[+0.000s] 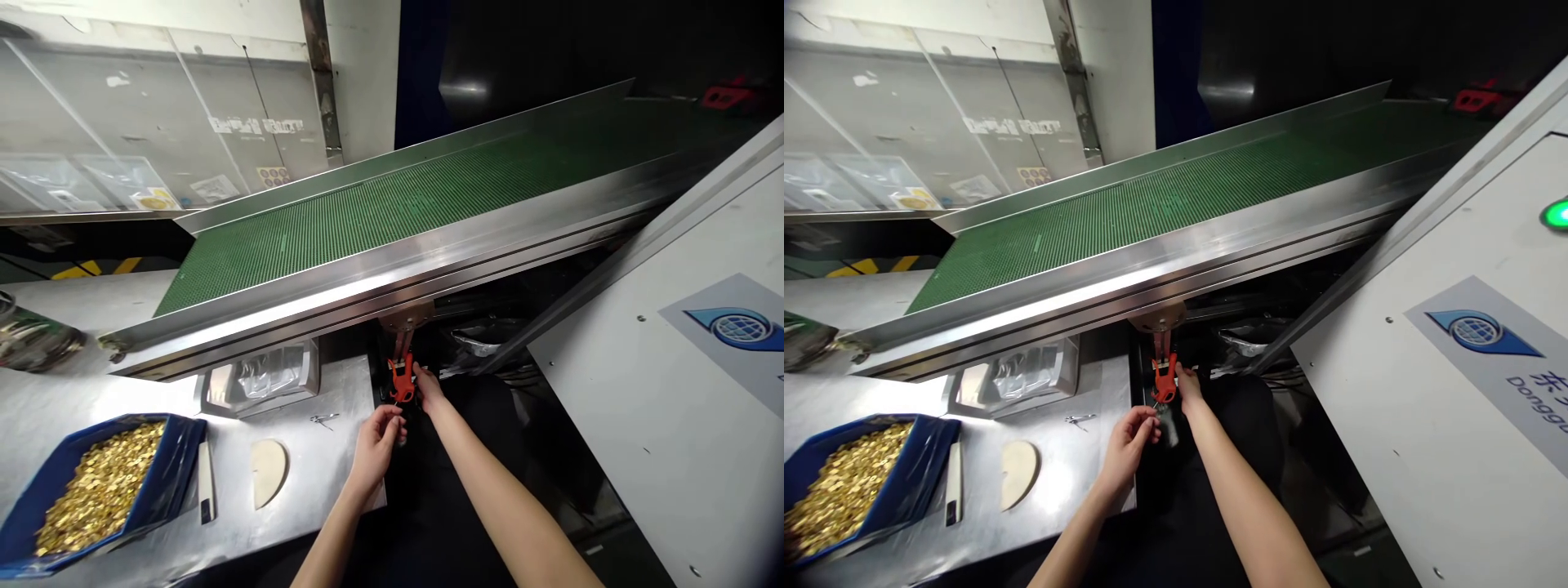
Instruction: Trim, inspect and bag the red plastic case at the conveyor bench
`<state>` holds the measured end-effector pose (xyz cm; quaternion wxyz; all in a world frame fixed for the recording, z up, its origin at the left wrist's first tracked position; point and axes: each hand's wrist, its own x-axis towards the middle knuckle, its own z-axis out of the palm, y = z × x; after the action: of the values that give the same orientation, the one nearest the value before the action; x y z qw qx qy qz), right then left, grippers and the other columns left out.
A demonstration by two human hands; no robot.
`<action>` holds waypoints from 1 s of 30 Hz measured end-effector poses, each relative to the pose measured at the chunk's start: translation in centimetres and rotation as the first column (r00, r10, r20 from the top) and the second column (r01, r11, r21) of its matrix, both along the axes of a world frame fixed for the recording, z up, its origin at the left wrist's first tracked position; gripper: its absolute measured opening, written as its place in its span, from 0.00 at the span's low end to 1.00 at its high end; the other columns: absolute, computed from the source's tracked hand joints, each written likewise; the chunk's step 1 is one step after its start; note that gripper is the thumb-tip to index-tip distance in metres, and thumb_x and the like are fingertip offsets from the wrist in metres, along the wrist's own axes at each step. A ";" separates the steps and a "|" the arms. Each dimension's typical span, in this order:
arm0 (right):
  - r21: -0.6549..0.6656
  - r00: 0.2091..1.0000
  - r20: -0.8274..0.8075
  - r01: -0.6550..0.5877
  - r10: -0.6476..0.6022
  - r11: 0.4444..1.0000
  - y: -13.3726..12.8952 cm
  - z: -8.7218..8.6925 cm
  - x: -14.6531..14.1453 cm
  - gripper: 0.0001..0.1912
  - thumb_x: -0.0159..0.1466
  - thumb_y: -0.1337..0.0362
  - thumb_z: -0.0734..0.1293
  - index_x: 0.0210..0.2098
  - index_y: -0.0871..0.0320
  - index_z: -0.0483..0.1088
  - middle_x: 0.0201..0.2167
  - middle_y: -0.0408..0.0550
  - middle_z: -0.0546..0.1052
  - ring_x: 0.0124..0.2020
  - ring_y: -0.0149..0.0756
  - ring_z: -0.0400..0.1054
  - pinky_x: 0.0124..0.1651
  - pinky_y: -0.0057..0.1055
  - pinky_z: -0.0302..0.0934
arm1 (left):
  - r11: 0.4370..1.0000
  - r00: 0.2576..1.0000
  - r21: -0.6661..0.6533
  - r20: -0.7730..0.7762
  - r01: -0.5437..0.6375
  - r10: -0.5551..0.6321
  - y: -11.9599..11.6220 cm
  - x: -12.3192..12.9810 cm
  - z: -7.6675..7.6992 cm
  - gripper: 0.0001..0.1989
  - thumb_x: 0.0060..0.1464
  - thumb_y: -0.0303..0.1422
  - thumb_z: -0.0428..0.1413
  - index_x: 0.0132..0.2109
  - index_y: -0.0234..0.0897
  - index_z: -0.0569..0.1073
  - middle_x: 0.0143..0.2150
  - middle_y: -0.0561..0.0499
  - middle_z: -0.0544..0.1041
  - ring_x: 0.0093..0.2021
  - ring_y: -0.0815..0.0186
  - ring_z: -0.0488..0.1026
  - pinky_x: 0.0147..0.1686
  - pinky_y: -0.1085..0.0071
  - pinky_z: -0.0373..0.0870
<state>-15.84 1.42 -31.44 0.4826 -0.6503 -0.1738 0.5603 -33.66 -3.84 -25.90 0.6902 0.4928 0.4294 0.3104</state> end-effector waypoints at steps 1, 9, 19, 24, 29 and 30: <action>-0.035 1.000 0.026 0.014 -0.013 0.999 -0.5 -0.2 -0.2 0.17 0.71 0.54 0.67 0.51 0.60 0.71 0.45 0.49 0.77 0.40 0.35 0.74 0.42 0.37 0.73 | 1.000 1.000 0.002 -0.001 -0.003 0.003 0.0 0.0 0.0 0.14 0.59 0.44 0.59 0.45 0.38 0.75 0.37 0.48 0.78 0.35 0.62 0.76 0.36 0.67 0.74; 0.014 0.956 0.294 0.004 -0.008 1.000 -5.8 3.9 -0.3 0.16 0.68 0.54 0.67 0.49 0.58 0.72 0.33 0.45 0.77 0.34 0.37 0.72 0.42 0.37 0.70 | 0.999 0.996 0.054 -0.094 0.001 0.004 -1.7 -0.7 1.7 0.17 0.61 0.48 0.58 0.42 0.39 0.78 0.33 0.48 0.79 0.34 0.61 0.75 0.35 0.68 0.71; -0.083 0.334 0.937 -0.076 0.104 0.994 -19.1 4.7 6.2 0.32 0.72 0.44 0.55 0.72 0.43 0.54 0.73 0.52 0.55 0.70 0.61 0.56 0.62 0.57 0.65 | 0.841 0.668 0.532 -0.593 -0.094 0.449 8.1 -14.8 6.7 0.22 0.62 0.50 0.49 0.47 0.40 0.78 0.47 0.44 0.84 0.49 0.51 0.79 0.51 0.62 0.73; -0.048 0.260 0.963 -0.078 0.066 0.996 -17.5 3.6 4.1 0.31 0.73 0.46 0.54 0.72 0.46 0.55 0.74 0.53 0.54 0.71 0.59 0.56 0.66 0.57 0.62 | 0.861 0.549 0.503 -0.742 0.076 0.385 17.7 -16.1 6.8 0.20 0.54 0.45 0.54 0.45 0.37 0.80 0.46 0.37 0.84 0.49 0.42 0.79 0.49 0.56 0.73; 0.000 0.269 0.963 -0.072 0.019 0.997 -15.6 4.5 2.3 0.27 0.72 0.47 0.57 0.69 0.41 0.60 0.72 0.49 0.60 0.70 0.56 0.59 0.65 0.53 0.65 | 0.887 0.459 0.431 -0.830 0.165 0.318 21.7 -16.1 7.0 0.21 0.50 0.46 0.57 0.45 0.38 0.79 0.42 0.35 0.84 0.45 0.35 0.79 0.41 0.52 0.73; 0.006 0.278 0.960 -0.069 0.014 0.998 -15.3 4.6 2.1 0.27 0.72 0.47 0.57 0.68 0.40 0.62 0.71 0.48 0.61 0.69 0.56 0.60 0.64 0.52 0.66 | 0.887 0.454 0.429 -0.833 0.171 0.316 21.9 -16.5 7.0 0.20 0.51 0.46 0.56 0.45 0.39 0.79 0.41 0.36 0.84 0.44 0.36 0.79 0.40 0.52 0.73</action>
<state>-13.78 -13.91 -26.88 0.2820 -0.8403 -0.4583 0.0660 -50.12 18.11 -18.93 0.2134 0.7079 0.6608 0.1287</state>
